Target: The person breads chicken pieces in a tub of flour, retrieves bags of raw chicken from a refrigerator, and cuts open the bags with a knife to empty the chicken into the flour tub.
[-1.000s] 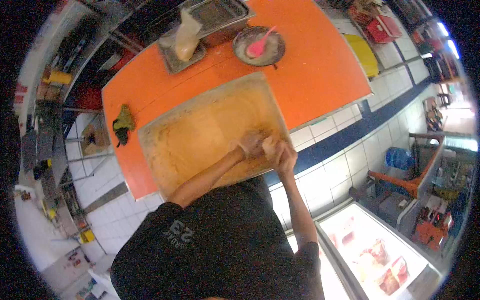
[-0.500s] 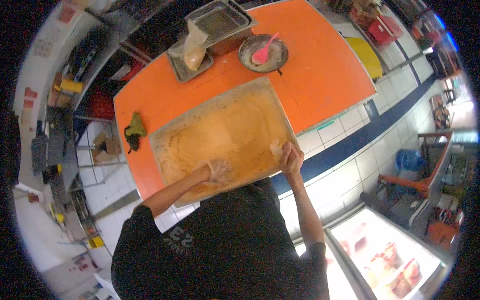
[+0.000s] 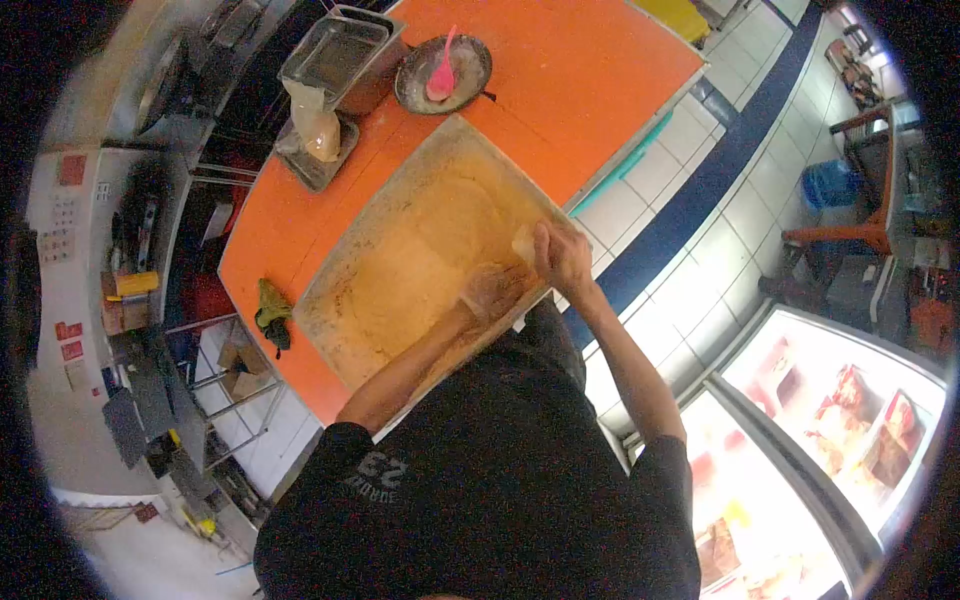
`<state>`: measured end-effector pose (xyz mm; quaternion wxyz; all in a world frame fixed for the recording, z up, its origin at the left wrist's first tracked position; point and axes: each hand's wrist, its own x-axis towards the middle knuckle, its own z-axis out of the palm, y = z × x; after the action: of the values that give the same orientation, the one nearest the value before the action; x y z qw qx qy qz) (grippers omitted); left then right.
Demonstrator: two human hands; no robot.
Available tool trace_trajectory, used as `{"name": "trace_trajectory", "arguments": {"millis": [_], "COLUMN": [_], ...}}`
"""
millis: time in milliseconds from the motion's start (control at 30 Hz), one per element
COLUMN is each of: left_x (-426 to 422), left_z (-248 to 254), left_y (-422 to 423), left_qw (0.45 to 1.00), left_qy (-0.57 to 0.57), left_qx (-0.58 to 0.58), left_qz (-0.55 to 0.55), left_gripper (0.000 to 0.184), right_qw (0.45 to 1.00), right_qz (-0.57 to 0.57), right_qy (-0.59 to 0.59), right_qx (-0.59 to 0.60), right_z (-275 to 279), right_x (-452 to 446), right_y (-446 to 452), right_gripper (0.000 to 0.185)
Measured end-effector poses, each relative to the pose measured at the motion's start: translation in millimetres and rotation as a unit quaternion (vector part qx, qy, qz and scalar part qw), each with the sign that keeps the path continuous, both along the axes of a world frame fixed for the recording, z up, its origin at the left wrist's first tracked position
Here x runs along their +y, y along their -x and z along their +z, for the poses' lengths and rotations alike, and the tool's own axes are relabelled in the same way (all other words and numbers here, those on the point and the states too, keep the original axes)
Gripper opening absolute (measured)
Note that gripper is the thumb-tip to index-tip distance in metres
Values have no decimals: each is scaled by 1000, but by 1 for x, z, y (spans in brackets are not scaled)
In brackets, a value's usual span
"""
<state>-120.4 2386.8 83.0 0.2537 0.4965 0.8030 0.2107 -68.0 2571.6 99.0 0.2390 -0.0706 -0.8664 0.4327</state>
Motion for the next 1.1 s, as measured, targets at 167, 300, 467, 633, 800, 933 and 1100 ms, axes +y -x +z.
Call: {"name": "trace_trajectory", "arguments": {"millis": [167,300,467,633,800,933,1100], "left_x": [-126,-128,-51,-123,-240,-136,-71], "left_z": [-3,28,-25,-50,-11,27,-31], "left_y": [-17,-7,48,9,-11,1,-14], "left_qw": [973,961,993,954,905,967,986], "left_qy": [202,266,20,132,349,169,81], "left_qx": [17,-6,-51,242,195,122,101], "left_qz": [-111,-78,105,-117,-145,-144,-101], "left_gripper": [25,21,24,44,43,40,39], "right_qw": [1000,1000,999,999,999,999,999], "right_qz": [10,11,12,15,13,22,27], "right_qy": [3,-9,-19,-21,-21,-14,-21], "right_qx": [20,2,-25,-19,-25,-20,-12], "right_z": [-2,3,10,9,8,7,8], "right_x": [-1,-2,1,1,0,-1,-1], "right_y": [-1,-1,-1,-1,-2,-1,-1], "right_gripper": [33,29,28,29,26,25,26]}}
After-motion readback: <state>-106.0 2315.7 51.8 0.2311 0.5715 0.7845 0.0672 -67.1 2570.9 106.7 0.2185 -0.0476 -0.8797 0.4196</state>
